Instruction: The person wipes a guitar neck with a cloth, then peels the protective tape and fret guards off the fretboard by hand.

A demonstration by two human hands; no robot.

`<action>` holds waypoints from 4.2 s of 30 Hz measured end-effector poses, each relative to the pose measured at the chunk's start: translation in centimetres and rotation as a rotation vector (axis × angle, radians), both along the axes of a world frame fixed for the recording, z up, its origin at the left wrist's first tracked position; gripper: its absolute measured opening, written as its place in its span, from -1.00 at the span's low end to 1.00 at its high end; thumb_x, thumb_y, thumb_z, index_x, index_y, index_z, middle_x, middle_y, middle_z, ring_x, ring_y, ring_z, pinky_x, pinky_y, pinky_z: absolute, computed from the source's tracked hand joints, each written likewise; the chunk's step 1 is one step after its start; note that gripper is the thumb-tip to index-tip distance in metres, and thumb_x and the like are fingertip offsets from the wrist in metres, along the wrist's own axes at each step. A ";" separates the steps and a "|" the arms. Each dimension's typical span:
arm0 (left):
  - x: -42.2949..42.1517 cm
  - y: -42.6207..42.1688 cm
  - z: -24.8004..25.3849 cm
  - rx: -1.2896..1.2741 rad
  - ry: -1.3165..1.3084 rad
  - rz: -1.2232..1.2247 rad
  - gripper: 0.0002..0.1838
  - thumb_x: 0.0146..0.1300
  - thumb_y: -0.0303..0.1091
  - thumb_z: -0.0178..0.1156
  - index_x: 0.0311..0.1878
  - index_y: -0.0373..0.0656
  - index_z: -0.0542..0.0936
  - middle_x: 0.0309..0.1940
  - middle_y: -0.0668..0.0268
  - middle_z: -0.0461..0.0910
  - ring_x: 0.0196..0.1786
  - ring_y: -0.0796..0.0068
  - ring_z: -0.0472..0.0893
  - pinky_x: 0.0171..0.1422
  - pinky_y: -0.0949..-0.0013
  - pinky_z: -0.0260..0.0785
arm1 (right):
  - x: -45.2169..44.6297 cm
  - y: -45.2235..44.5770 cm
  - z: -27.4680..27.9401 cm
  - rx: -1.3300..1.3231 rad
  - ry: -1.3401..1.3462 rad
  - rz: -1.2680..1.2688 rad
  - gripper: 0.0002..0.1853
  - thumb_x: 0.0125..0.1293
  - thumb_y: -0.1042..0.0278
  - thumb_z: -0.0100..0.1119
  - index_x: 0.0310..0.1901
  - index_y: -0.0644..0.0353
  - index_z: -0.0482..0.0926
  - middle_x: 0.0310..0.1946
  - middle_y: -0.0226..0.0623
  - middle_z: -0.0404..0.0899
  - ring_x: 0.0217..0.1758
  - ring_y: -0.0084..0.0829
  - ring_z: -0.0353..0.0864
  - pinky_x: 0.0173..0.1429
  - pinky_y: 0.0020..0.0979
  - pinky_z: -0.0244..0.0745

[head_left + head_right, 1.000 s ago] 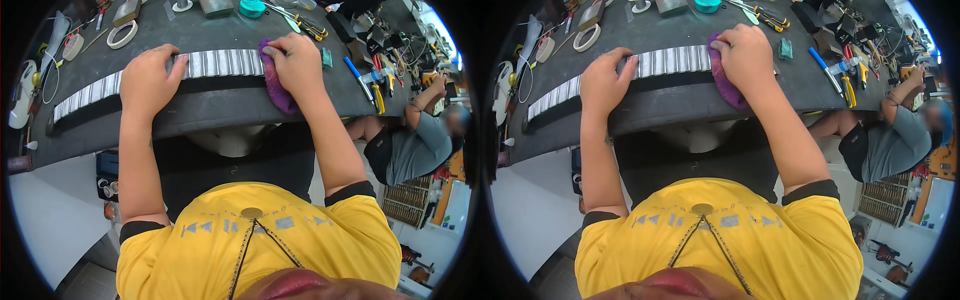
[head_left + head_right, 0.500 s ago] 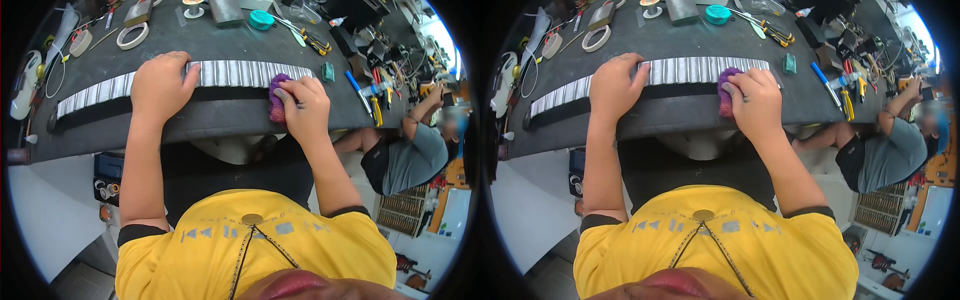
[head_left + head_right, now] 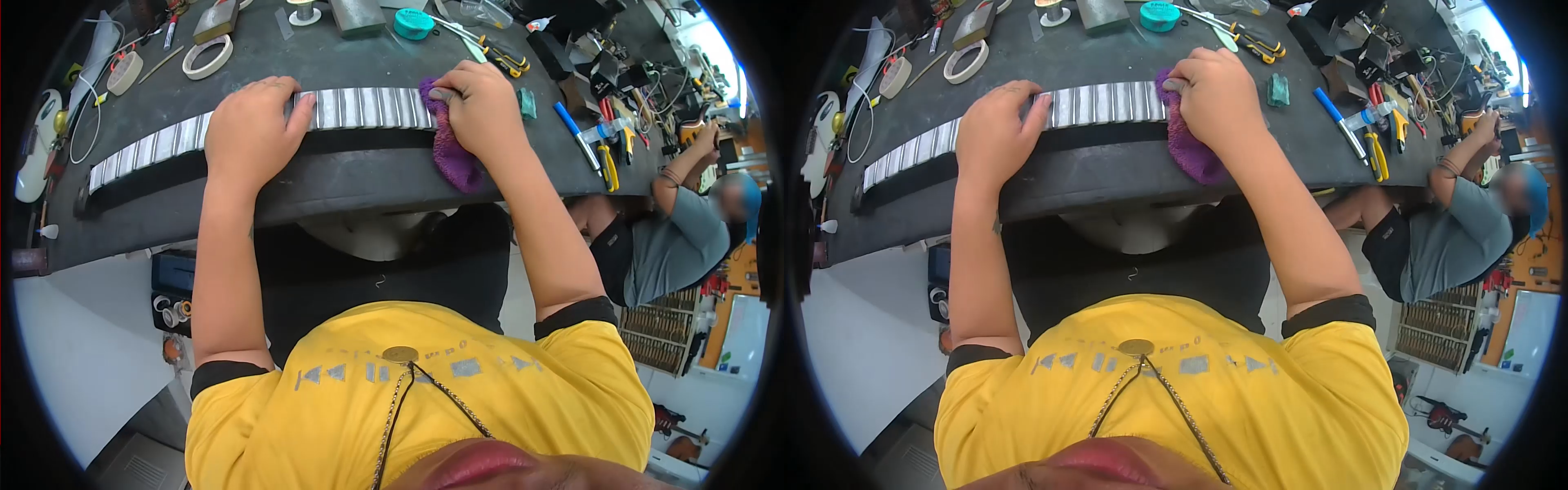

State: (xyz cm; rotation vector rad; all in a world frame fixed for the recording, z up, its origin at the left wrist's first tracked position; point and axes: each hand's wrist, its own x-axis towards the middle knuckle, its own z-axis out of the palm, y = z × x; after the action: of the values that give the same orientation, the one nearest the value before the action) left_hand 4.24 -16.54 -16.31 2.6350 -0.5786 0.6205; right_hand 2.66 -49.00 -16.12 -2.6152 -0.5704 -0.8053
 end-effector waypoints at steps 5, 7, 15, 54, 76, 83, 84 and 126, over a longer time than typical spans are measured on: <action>0.1 0.0 0.1 -0.003 0.012 0.002 -0.70 0.53 -0.10 0.36 -0.02 -0.17 0.84 -0.06 0.12 0.87 0.01 -0.06 0.82 0.10 0.00 0.64 | -4.5 0.7 -0.3 0.088 0.022 -0.004 -0.94 0.32 0.41 0.52 -0.26 0.18 0.84 -0.26 -0.19 0.74 -0.13 0.00 0.65 0.03 -0.08 0.61; 0.1 0.2 0.0 0.002 -0.026 0.011 -0.70 0.53 -0.11 0.36 -0.03 -0.17 0.83 -0.06 0.12 0.87 0.02 -0.05 0.82 0.10 0.00 0.64 | -4.1 0.5 0.2 0.085 0.071 -0.015 -0.96 0.28 0.43 0.53 -0.28 0.16 0.86 -0.29 -0.19 0.72 -0.15 -0.01 0.64 0.03 -0.08 0.61; 0.4 -0.3 0.1 0.034 -0.011 0.010 -0.69 0.54 -0.11 0.35 -0.03 -0.18 0.83 -0.06 0.13 0.86 0.02 -0.06 0.81 0.10 0.00 0.63 | -5.2 3.4 -1.5 0.172 -0.070 -0.121 -0.90 0.29 0.43 0.56 -0.29 0.23 0.80 -0.28 -0.11 0.69 -0.12 0.05 0.66 0.03 0.00 0.57; 0.1 -0.4 0.1 0.039 -0.016 0.005 -0.71 0.55 -0.11 0.33 -0.05 -0.15 0.82 -0.08 0.15 0.84 -0.01 -0.05 0.80 0.07 -0.01 0.62 | -2.2 3.8 -0.8 -0.003 -0.058 -0.106 -0.97 0.27 0.42 0.50 -0.29 0.15 0.84 -0.27 -0.18 0.71 -0.16 0.01 0.66 -0.04 -0.03 0.61; 0.4 0.0 -0.4 0.050 -0.046 0.009 -0.69 0.53 -0.09 0.35 -0.08 -0.16 0.82 -0.13 0.18 0.85 -0.05 -0.01 0.82 0.06 -0.01 0.64 | -3.8 4.1 -1.0 0.016 -0.049 -0.104 -0.95 0.30 0.45 0.45 -0.31 0.20 0.80 -0.29 -0.16 0.66 -0.16 0.01 0.65 -0.04 -0.04 0.61; 0.2 -0.4 0.0 0.044 -0.007 0.034 -0.70 0.53 -0.10 0.35 -0.03 -0.14 0.83 -0.09 0.15 0.87 -0.02 -0.03 0.82 0.07 -0.02 0.64 | 0.9 4.1 -0.7 -0.051 -0.061 -0.148 -0.92 0.29 0.41 0.49 -0.35 0.18 0.82 -0.27 -0.22 0.70 -0.15 -0.06 0.66 0.02 -0.05 0.62; 0.3 -0.3 0.1 0.049 -0.030 0.023 -0.69 0.52 -0.09 0.35 -0.06 -0.16 0.83 -0.12 0.16 0.87 -0.03 -0.01 0.83 0.07 -0.01 0.65 | -0.5 4.2 -0.5 -0.023 -0.049 -0.133 -0.95 0.30 0.45 0.49 -0.32 0.20 0.82 -0.27 -0.19 0.70 -0.14 -0.04 0.66 0.03 -0.05 0.61; 1.5 -11.0 3.7 -0.019 0.167 -0.342 -0.69 0.32 -0.40 0.56 0.12 -0.18 0.90 -0.17 0.06 0.69 -0.06 -0.03 0.74 0.06 0.11 0.60 | -4.2 -4.3 -3.4 0.068 -0.021 -0.089 -0.24 0.15 -0.06 0.75 0.35 0.03 0.70 0.33 -0.21 0.69 0.52 -0.07 0.55 0.58 -0.02 0.35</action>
State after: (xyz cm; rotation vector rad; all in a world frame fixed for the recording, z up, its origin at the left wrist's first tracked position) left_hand 5.72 -27.56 -12.65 2.4560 -0.9360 0.2978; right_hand -1.58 -53.28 -19.47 -2.5886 -0.4265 -0.8646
